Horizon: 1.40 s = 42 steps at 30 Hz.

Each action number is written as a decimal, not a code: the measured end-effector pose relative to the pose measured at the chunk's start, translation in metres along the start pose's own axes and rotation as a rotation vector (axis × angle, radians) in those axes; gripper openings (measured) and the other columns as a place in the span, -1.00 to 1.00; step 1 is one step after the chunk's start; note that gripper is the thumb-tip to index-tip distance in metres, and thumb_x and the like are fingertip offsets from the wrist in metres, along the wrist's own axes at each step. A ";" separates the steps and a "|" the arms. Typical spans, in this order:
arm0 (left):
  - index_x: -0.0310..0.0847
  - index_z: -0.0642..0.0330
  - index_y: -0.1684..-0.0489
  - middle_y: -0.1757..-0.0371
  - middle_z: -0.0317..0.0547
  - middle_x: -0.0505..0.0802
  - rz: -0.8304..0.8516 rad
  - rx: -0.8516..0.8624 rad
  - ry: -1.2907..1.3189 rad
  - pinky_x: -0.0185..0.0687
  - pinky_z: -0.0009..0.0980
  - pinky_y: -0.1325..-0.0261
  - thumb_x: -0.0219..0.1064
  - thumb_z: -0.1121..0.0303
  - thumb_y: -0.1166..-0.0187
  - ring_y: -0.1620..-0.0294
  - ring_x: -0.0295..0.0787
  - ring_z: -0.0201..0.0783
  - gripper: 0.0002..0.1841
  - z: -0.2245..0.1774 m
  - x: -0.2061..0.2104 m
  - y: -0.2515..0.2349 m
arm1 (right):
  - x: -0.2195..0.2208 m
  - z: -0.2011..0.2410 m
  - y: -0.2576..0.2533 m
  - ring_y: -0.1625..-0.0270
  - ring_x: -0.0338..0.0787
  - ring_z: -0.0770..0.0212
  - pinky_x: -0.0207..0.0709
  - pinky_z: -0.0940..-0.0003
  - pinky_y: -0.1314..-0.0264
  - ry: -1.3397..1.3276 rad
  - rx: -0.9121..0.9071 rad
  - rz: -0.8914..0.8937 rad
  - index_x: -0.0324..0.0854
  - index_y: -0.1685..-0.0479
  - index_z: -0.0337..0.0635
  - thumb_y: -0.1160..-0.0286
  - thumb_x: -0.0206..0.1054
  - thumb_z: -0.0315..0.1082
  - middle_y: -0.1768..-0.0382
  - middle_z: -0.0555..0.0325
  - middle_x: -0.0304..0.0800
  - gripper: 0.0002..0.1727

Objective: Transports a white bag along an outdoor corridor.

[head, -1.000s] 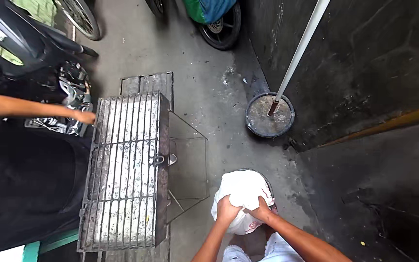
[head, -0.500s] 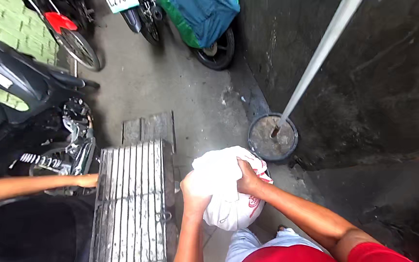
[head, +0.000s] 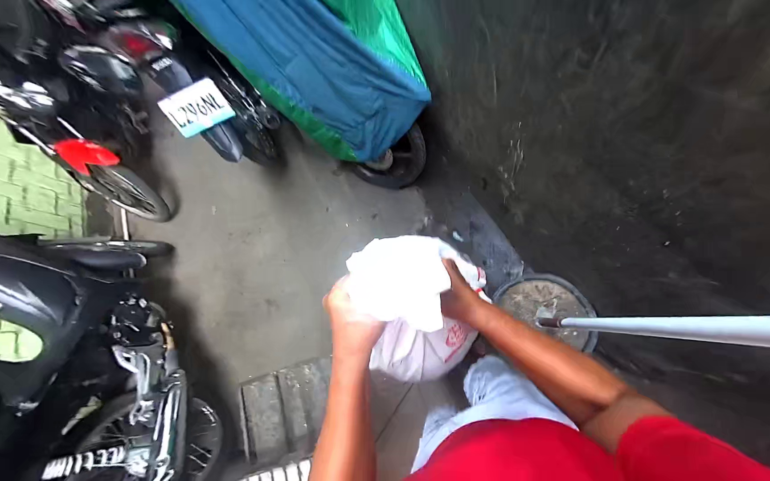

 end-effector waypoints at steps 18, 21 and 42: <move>0.74 0.54 0.03 0.08 0.26 0.89 0.338 -0.217 0.049 0.68 0.05 -0.27 0.60 0.40 -0.17 -0.06 0.87 0.05 -0.56 0.207 0.194 -0.343 | -0.019 -0.236 -0.375 -0.52 0.57 -0.32 0.37 -0.15 -0.62 0.278 0.478 0.265 0.43 -0.46 -0.62 -0.21 0.52 -0.61 -0.39 -0.53 0.58 -0.31; 0.76 0.51 0.02 0.05 0.25 0.90 0.459 -0.274 0.004 0.66 0.04 -0.31 0.60 0.38 -0.21 -0.09 0.86 0.06 -0.58 0.236 0.234 -0.364 | -0.023 -0.290 -0.392 -0.58 0.52 -0.34 0.31 -0.18 -0.67 0.259 0.585 0.282 0.39 -0.52 -0.59 -0.19 0.52 -0.61 -0.45 -0.53 0.54 -0.25; 0.71 0.47 -0.18 -0.16 0.34 0.84 1.022 -0.192 -0.204 0.54 0.12 -0.48 0.58 0.36 -0.34 -0.30 0.76 0.16 -0.53 0.286 0.398 -0.513 | -0.078 -0.395 -0.481 -0.51 0.63 -0.24 0.38 -0.11 -0.66 0.069 0.812 -0.139 0.47 -0.44 -0.60 -0.45 0.42 -0.49 -0.36 -0.48 0.66 -0.43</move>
Point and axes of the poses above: each hand's wrist, its own y-axis away from the middle knuckle, its own x-axis out of the palm, z = x × y, the point moved 10 cm from there along -y, towards the middle knuckle
